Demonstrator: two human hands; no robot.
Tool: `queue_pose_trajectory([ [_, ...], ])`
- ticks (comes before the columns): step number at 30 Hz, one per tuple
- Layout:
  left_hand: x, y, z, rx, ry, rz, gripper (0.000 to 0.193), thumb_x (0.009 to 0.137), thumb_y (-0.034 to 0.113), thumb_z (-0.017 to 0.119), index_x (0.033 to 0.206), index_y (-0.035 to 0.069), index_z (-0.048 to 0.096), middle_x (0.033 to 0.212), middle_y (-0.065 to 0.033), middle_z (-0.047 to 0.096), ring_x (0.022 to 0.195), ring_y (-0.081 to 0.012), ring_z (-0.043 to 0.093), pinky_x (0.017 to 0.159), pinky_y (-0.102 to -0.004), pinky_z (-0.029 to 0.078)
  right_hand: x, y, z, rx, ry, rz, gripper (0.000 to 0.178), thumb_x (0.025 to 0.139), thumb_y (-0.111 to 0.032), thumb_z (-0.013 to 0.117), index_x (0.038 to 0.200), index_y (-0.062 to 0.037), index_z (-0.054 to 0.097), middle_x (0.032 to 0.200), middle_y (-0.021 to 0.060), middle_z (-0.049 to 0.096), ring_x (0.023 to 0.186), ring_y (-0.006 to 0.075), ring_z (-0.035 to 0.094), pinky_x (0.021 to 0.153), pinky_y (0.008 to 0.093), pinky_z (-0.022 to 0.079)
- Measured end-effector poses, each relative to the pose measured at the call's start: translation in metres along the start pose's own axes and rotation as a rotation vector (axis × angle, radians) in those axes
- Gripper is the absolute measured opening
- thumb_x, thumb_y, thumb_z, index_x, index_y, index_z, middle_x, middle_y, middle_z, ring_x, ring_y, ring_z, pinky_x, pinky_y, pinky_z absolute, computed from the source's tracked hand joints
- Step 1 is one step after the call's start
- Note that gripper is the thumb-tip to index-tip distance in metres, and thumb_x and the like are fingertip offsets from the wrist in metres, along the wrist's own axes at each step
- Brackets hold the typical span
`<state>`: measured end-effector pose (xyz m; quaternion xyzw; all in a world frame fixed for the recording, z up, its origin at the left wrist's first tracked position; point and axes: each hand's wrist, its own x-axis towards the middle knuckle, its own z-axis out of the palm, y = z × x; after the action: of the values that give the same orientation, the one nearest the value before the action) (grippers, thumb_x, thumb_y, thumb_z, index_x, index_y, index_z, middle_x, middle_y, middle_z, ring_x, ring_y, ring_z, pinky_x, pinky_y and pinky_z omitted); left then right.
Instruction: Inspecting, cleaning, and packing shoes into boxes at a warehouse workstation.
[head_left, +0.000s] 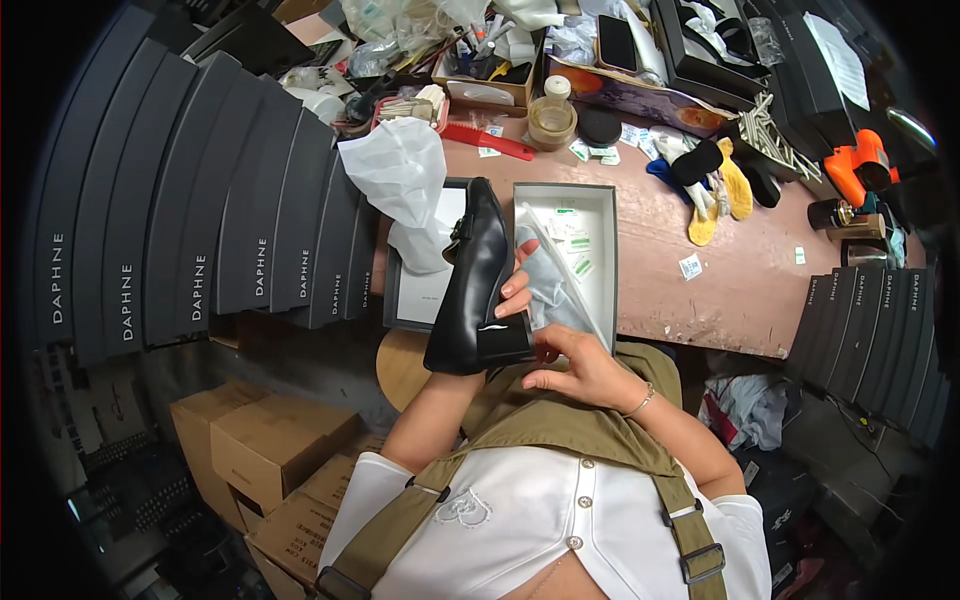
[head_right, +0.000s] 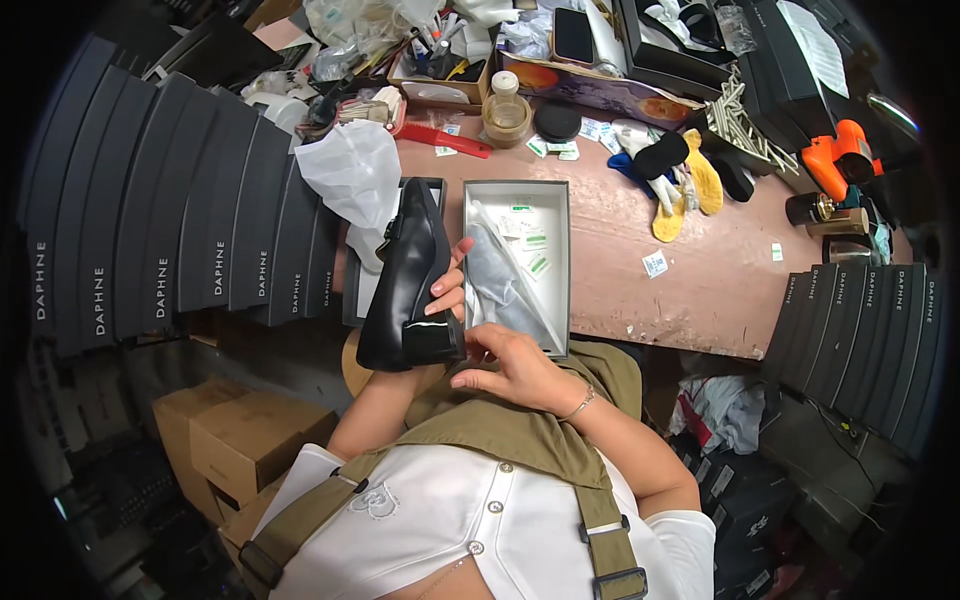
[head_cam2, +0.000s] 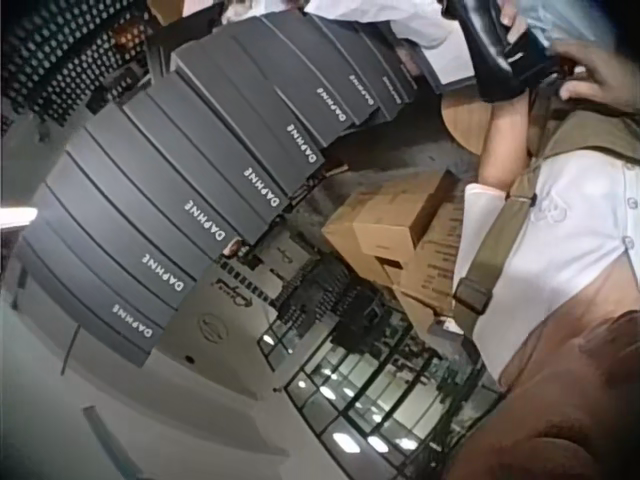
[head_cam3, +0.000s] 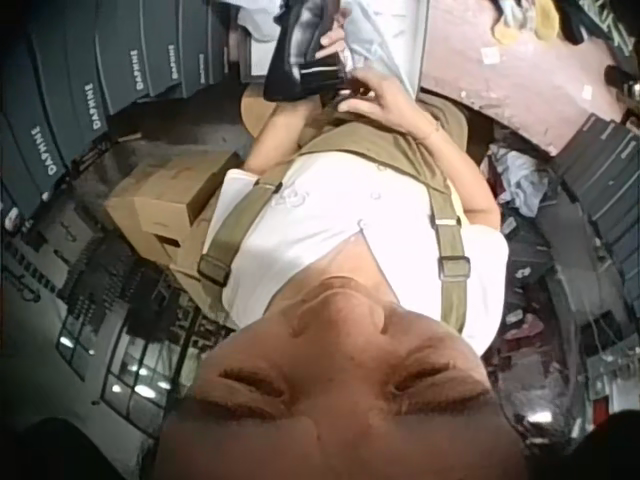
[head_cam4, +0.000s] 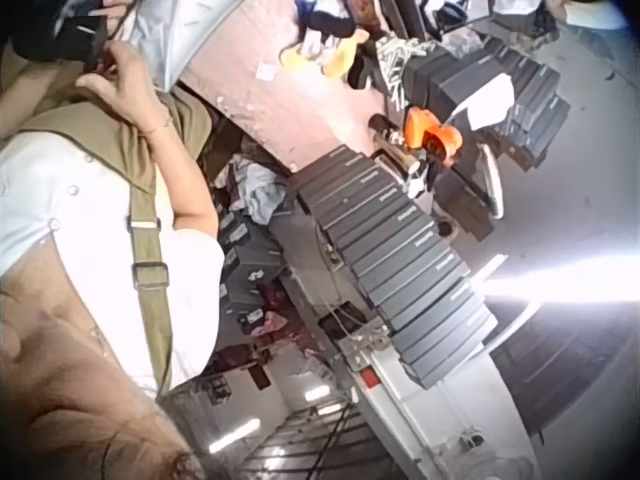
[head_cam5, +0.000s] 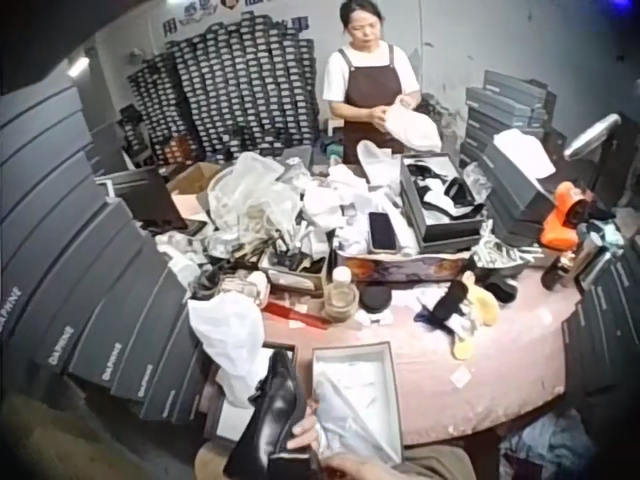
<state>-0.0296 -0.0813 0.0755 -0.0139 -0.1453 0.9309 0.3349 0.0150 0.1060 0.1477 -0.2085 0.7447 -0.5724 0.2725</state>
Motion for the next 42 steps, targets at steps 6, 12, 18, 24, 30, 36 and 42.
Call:
queue_pose_trajectory([
  [6,0.007,0.004,0.005,0.207,-0.011,-0.009,0.059,0.099,0.033,0.044,0.143,0.000,0.024,0.077,-0.0122,0.051,0.053,-0.0184,0.048,0.046,-0.0271,0.038,0.000,0.006,-0.002,0.012,0.001,0.041,0.049,0.078,-0.036,0.077,0.102,0.0026,0.059,0.086,0.0126,0.060,0.077,0.0234,0.060,0.072,0.0335,0.050],
  [12,0.007,0.005,0.013,0.392,0.045,0.049,0.055,0.098,0.030,0.045,0.140,-0.001,0.027,0.074,-0.0111,0.052,0.053,-0.0185,0.050,0.043,-0.0275,0.040,-0.003,-0.001,0.000,-0.140,0.227,-0.064,0.074,0.069,-0.038,0.081,0.126,-0.0024,0.050,0.120,0.0206,0.051,0.108,0.0327,0.054,0.091,0.0366,0.046],
  [18,0.003,-0.027,0.035,0.685,0.754,0.269,0.038,0.091,0.033,0.044,0.114,0.005,0.055,0.107,-0.0096,0.062,0.097,-0.0213,0.061,0.084,-0.0356,0.050,0.013,-0.024,0.000,-0.542,0.290,-0.291,0.089,0.065,-0.025,0.083,0.140,-0.0072,0.039,0.142,0.0247,0.035,0.130,0.0368,0.040,0.107,0.0481,0.031],
  [24,-0.018,-0.010,0.027,0.681,0.507,0.542,0.065,0.087,0.060,0.053,0.131,0.012,0.048,0.128,-0.0103,0.054,0.119,-0.0261,0.051,0.101,-0.0458,0.040,0.003,0.012,-0.034,1.359,0.233,0.216,0.081,0.085,-0.063,0.053,0.129,0.0053,0.046,0.116,0.0234,0.060,0.098,0.0308,0.065,0.086,0.0435,0.053],
  [30,-0.021,-0.009,0.033,0.752,0.651,0.559,0.056,0.089,0.053,0.056,0.123,0.009,0.054,0.116,-0.0097,0.061,0.108,-0.0239,0.058,0.094,-0.0418,0.046,0.004,0.036,-0.009,1.561,0.330,0.319,0.082,0.087,-0.070,0.043,0.129,0.0002,0.048,0.116,0.0228,0.060,0.097,0.0372,0.064,0.080,0.0484,0.055],
  [36,-0.033,-0.002,0.008,0.574,0.650,0.580,0.063,0.087,0.054,0.054,0.127,0.006,0.052,0.122,-0.0154,0.057,0.119,-0.0360,0.051,0.101,-0.0503,0.040,0.002,0.032,0.002,1.399,0.327,0.310,0.076,0.088,-0.064,0.048,0.130,-0.0008,0.045,0.118,0.0204,0.058,0.102,0.0337,0.062,0.086,0.0462,0.053],
  [42,-0.036,0.000,0.011,0.549,0.540,0.612,0.058,0.088,0.050,0.055,0.130,0.009,0.049,0.121,-0.0174,0.056,0.118,-0.0358,0.052,0.102,-0.0503,0.040,0.004,0.035,0.007,1.342,0.285,0.294,0.075,0.086,-0.061,0.053,0.133,-0.0020,0.043,0.121,0.0176,0.057,0.105,0.0300,0.061,0.089,0.0460,0.051],
])
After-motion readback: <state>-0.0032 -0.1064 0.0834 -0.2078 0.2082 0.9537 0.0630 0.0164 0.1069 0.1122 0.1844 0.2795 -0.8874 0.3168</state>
